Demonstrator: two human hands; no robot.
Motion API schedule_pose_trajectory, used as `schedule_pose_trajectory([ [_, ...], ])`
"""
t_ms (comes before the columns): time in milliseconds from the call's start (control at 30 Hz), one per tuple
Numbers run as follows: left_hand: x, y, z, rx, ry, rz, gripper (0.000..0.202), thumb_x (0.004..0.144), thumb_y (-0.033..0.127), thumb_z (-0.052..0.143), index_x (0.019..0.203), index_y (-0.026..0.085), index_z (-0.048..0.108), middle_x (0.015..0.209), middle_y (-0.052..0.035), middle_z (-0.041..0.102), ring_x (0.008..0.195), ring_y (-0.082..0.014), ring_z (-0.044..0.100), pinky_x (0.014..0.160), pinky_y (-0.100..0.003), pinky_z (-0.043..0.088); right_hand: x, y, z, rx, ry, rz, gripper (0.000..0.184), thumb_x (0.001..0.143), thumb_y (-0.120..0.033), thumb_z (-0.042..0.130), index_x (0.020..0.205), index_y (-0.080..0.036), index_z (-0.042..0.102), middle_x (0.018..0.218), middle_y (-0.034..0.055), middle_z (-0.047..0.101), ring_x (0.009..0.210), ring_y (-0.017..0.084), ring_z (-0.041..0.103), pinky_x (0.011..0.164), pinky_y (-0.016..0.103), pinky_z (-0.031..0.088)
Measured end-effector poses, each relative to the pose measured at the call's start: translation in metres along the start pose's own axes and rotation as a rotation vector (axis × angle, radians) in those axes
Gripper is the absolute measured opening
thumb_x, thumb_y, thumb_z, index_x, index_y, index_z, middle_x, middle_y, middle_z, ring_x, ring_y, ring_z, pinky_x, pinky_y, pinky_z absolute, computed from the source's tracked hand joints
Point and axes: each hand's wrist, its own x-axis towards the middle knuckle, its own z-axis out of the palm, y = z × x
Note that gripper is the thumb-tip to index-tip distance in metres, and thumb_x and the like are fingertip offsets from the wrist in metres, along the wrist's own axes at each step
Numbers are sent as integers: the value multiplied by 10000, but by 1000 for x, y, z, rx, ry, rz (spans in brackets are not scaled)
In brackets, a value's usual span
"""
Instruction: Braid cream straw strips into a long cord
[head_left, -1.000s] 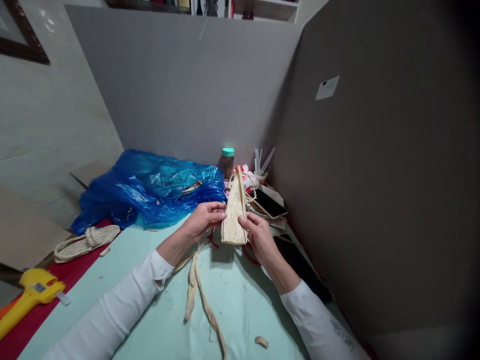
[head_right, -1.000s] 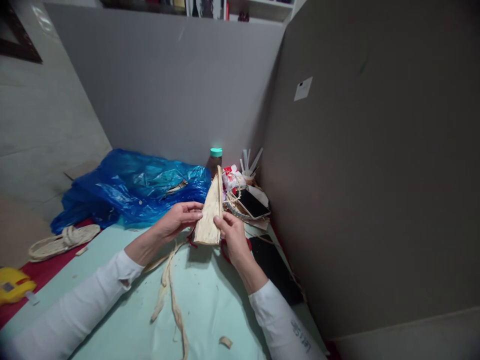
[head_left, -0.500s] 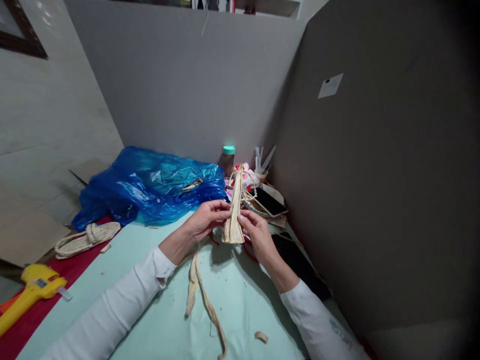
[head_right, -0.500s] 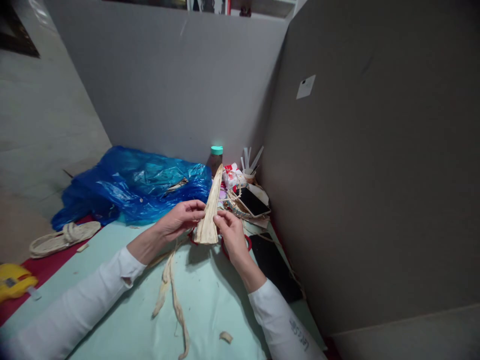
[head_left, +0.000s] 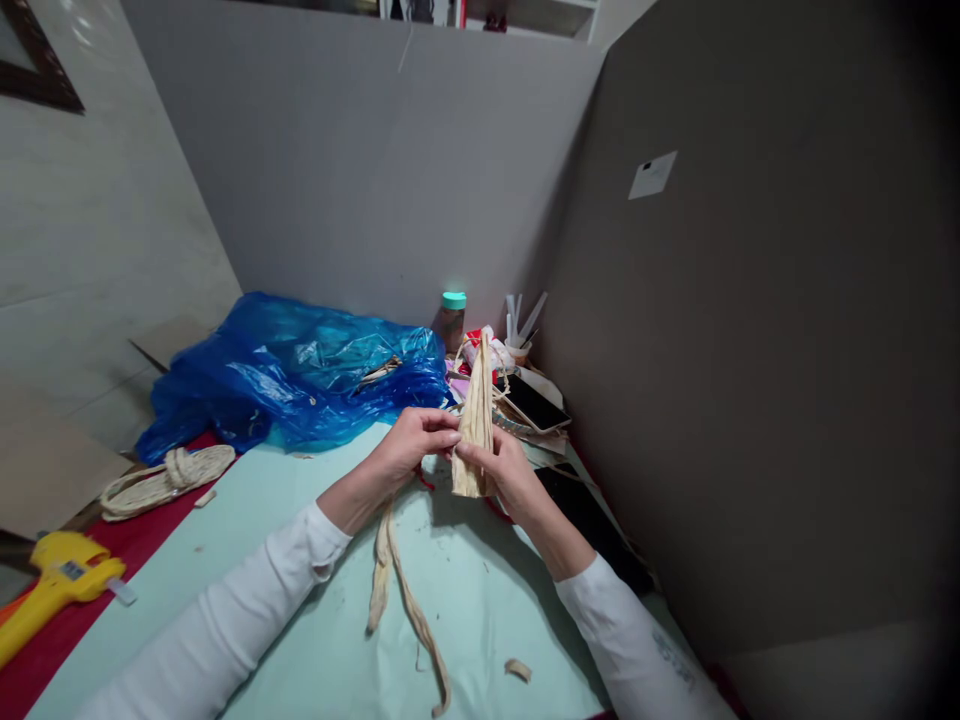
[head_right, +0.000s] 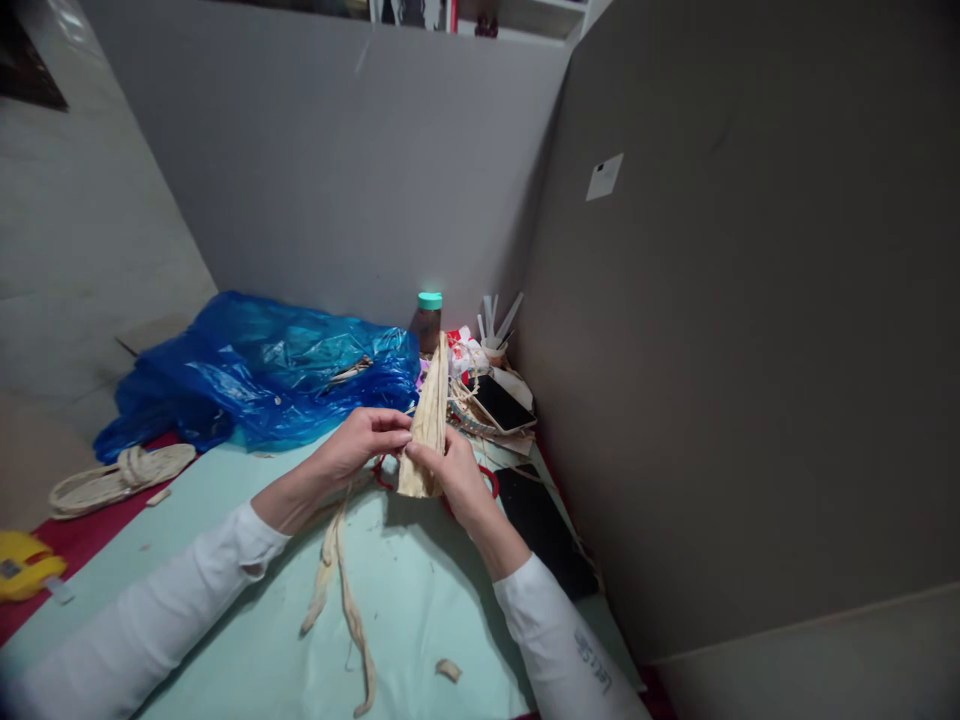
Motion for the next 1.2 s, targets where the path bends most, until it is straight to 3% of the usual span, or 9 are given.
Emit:
schedule_pose_trajectory([
  [200,2,2,-2,-147,35,-69,279,540,233,814,770,111,713,748,-49,685,632,-125,591,647,-260,454,2,-9,-3,140,77,108,303,652,-318,704,919,-182,659,787,17,685,669,161,622,670,271,494],
  [367,1,6,0,-100,65,-56,290,538,227,782,786,109,686,736,-28,648,631,-112,557,613,-238,423,7,4,-14,-148,167,-46,213,712,-260,583,896,-168,639,755,1,635,643,130,562,630,239,466],
  [500,-3,10,1,-11,121,-27,216,572,234,706,748,137,627,704,13,574,628,-96,503,559,-207,374,7,5,-17,-299,222,-93,156,751,-244,462,833,-184,581,705,-16,584,515,99,478,448,203,368],
  [667,-3,11,-1,84,209,1,161,604,252,626,711,151,563,656,43,495,569,-78,423,514,-197,329,6,-15,-22,-62,317,-10,143,772,-330,521,781,-189,540,585,-72,391,421,48,219,377,174,146],
  [833,-2,1,8,107,208,-7,141,606,236,607,685,160,519,594,59,456,506,-67,400,484,-194,314,6,-17,-20,31,336,-17,324,749,-497,637,821,-189,569,536,-101,234,435,57,153,398,200,101],
  [933,-6,-5,19,156,27,22,133,634,244,615,694,155,535,591,41,506,511,-87,474,501,-209,373,5,-9,-10,-211,220,-40,310,769,-488,615,754,-182,567,524,-75,355,444,74,276,418,214,210],
  [1033,-11,-8,26,236,-172,-21,152,680,282,612,739,145,581,645,-7,588,555,-134,564,515,-242,432,3,-14,-10,-616,217,-220,284,837,-420,531,697,-175,564,628,-17,517,568,114,441,544,231,343],
  [1133,-11,-7,25,305,-232,-50,232,703,315,632,846,133,629,738,-48,642,644,-170,616,556,-268,478,-4,-34,-32,-1096,408,-284,206,862,-290,481,733,-168,586,750,40,595,686,152,526,630,245,369],
  [1200,-11,-6,22,339,-226,-48,271,710,327,645,895,130,641,758,-58,653,675,-179,631,577,-275,492,-11,-49,-53,-1374,581,-162,180,872,-226,454,803,-152,603,796,84,627,704,173,573,631,256,375],
])
